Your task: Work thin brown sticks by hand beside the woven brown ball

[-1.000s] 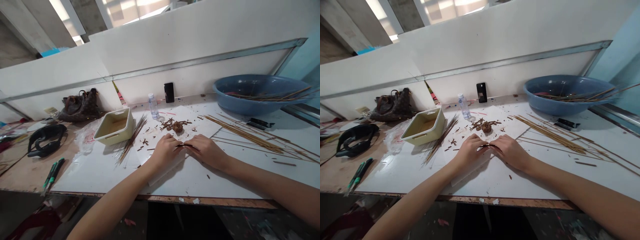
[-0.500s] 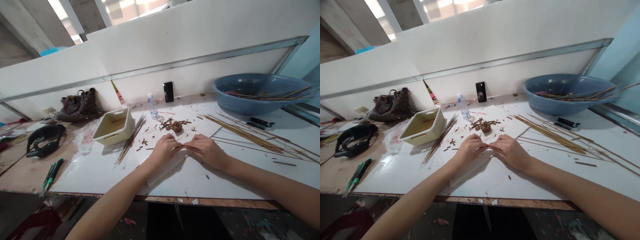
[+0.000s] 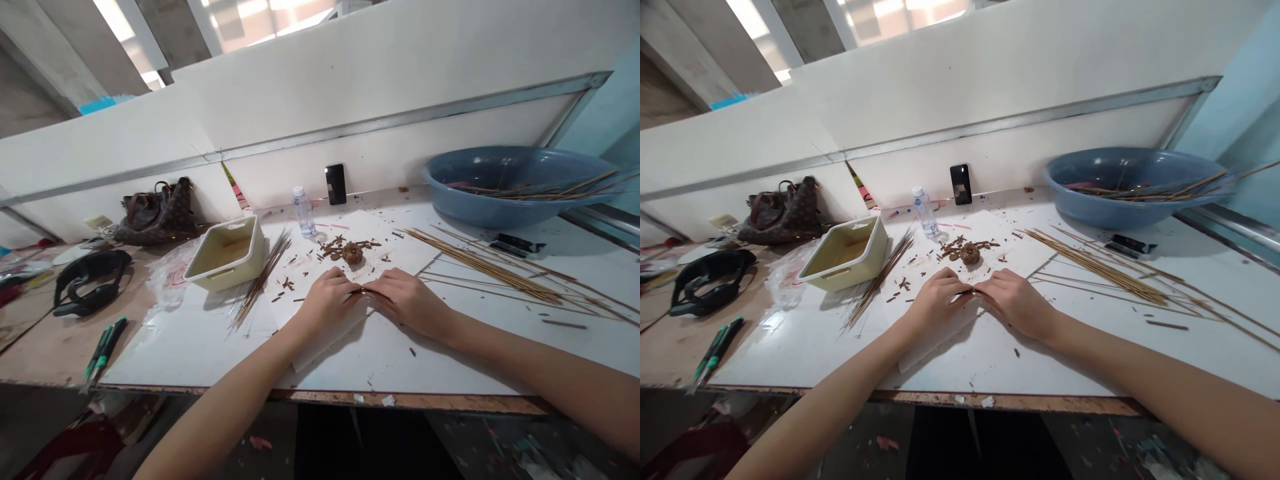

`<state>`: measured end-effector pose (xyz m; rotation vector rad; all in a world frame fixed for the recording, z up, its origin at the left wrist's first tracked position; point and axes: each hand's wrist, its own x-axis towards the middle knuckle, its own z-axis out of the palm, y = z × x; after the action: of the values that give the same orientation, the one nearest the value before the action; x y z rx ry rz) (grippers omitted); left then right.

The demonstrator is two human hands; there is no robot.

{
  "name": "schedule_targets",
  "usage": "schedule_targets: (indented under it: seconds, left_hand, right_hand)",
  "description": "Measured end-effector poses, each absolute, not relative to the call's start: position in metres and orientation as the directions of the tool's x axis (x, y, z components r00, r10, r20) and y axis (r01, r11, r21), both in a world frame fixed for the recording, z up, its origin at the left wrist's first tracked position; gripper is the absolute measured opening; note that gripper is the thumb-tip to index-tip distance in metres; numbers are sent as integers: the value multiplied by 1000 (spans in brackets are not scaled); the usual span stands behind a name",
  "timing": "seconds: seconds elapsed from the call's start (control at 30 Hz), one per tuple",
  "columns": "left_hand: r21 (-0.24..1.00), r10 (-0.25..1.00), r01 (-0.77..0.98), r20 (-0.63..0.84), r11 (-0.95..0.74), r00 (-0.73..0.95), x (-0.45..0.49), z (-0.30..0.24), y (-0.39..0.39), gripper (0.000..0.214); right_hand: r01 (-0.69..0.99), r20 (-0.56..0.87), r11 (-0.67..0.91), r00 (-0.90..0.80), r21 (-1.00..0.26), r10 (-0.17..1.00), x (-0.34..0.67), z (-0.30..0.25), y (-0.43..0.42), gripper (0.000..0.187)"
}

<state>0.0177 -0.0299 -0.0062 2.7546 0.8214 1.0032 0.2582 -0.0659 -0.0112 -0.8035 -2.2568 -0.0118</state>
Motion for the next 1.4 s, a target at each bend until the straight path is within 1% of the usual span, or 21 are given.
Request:
schedule_targets:
  seconds: [0.1,0.27,0.4,0.57,0.63,0.8,0.87,1.17,1.27,1.4]
  left_hand:
    - [268,519,454,581,-850,627,19,-5,-31,15]
    - [296,518,428,557,-854,649,16,-6,-28,18]
    - [336,518,394,565,-855,643,14,-6,-28,17]
    - [365,522,374,558,-853,645,13,-4,-29,20]
    - [351,522,387,547,-853,654,12,-3,-29,20]
    - [262,505,435,541,-861,673,12,-2,-27,20]
    - [255,502,438,544,-862,672,12,-3,-27,20]
    - [219,482,439,548,-871,683,16,-4,-31,20]
    - [190,463,436,556,-880,691,16,-5,-31,22]
    - [184,452,427,554,-885,699,15,-5,-31,23]
  right_hand:
    - [553,653,799,-519,-235,551,259,-13,-65,21]
    - [543,654,793,-499,-276,569,259,-14,-66,23]
    - [527,658,805,-508,-273,556,260,-13,-68,24]
    - [504,661,824,-530,-260,532,262,-12,-69,22]
    - [514,652,819,-535,-253,537,261,-11,-68,22]
    - [553,645,808,-546,-202,535,259,-12,-65,24]
    - [556,652,808,-541,-197,531,259,-12,-65,24]
    - [551,641,798,-524,-246,560,258,-12,-67,26]
    - [535,637,808,-538,-248,552,258,-12,-68,26]
    - [518,651,821,-542,-240,532,259,-10,-69,24]
